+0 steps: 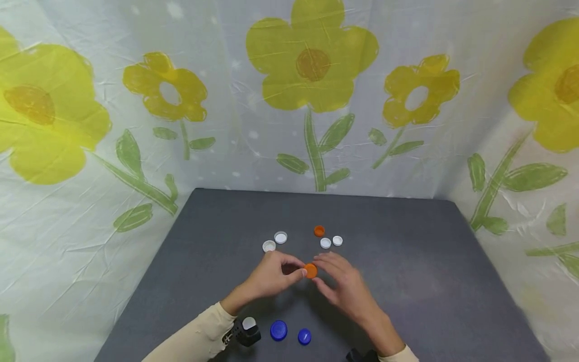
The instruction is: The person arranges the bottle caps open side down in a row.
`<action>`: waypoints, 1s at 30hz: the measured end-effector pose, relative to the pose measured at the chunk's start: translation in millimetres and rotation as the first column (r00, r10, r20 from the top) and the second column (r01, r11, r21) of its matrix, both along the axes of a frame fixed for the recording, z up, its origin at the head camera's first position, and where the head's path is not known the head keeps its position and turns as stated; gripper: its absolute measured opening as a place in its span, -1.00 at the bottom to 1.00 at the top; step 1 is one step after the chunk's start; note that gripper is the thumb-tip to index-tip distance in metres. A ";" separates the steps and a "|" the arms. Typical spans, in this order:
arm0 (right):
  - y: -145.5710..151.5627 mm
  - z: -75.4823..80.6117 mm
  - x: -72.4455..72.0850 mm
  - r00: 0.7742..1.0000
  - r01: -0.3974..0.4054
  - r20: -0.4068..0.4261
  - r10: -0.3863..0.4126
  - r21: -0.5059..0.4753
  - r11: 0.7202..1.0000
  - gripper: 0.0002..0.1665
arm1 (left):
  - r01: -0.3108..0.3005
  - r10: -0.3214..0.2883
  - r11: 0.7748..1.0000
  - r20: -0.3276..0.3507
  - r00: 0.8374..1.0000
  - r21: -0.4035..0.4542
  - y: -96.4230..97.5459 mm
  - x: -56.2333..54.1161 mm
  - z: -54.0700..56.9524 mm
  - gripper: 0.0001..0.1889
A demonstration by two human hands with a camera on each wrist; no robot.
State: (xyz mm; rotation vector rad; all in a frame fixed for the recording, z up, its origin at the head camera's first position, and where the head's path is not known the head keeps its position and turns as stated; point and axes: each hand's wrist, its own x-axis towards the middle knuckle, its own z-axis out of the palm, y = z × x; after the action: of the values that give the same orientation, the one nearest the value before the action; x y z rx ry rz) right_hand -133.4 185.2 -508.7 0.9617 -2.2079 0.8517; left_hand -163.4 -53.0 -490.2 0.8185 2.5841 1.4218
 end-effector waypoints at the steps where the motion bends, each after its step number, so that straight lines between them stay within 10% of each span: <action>1: 0.8 0.2 1.2 1.000 0.016 0.008 -0.017 0.008 1.000 -0.35 | 0.009 -0.010 1.000 -0.034 0.999 -0.022 0.7 0.7 1.1 -0.79; 5: 6.3 1.1 6.7 0.996 0.066 0.052 -0.066 0.012 0.998 -0.38 | 0.032 -0.063 0.990 -0.233 0.971 -0.136 4.9 3.6 5.4 -0.76; 13: 24.1 3.1 21.3 0.984 0.042 0.173 -0.043 0.005 0.999 -0.44 | 0.042 -0.232 0.926 -0.479 0.847 -0.375 19.1 11.8 6.8 -0.76; 21: 44.9 -1.2 44.4 0.969 0.009 0.242 -0.040 0.127 0.992 -0.47 | 0.077 -0.410 0.823 -0.494 0.766 -0.563 37.5 24.2 -3.7 -0.80; 30: 49.4 -20.0 62.2 0.971 -0.060 0.239 0.005 0.223 0.973 -0.53 | 0.162 -0.556 0.711 -0.406 0.725 -0.684 46.8 37.6 -10.6 -0.86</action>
State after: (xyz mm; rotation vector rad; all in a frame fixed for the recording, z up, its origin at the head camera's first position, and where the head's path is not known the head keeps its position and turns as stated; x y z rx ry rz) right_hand -71.3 234.7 -528.7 1.0518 -2.5455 0.7722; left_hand -125.9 -6.3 -500.9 1.7351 2.7204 0.1443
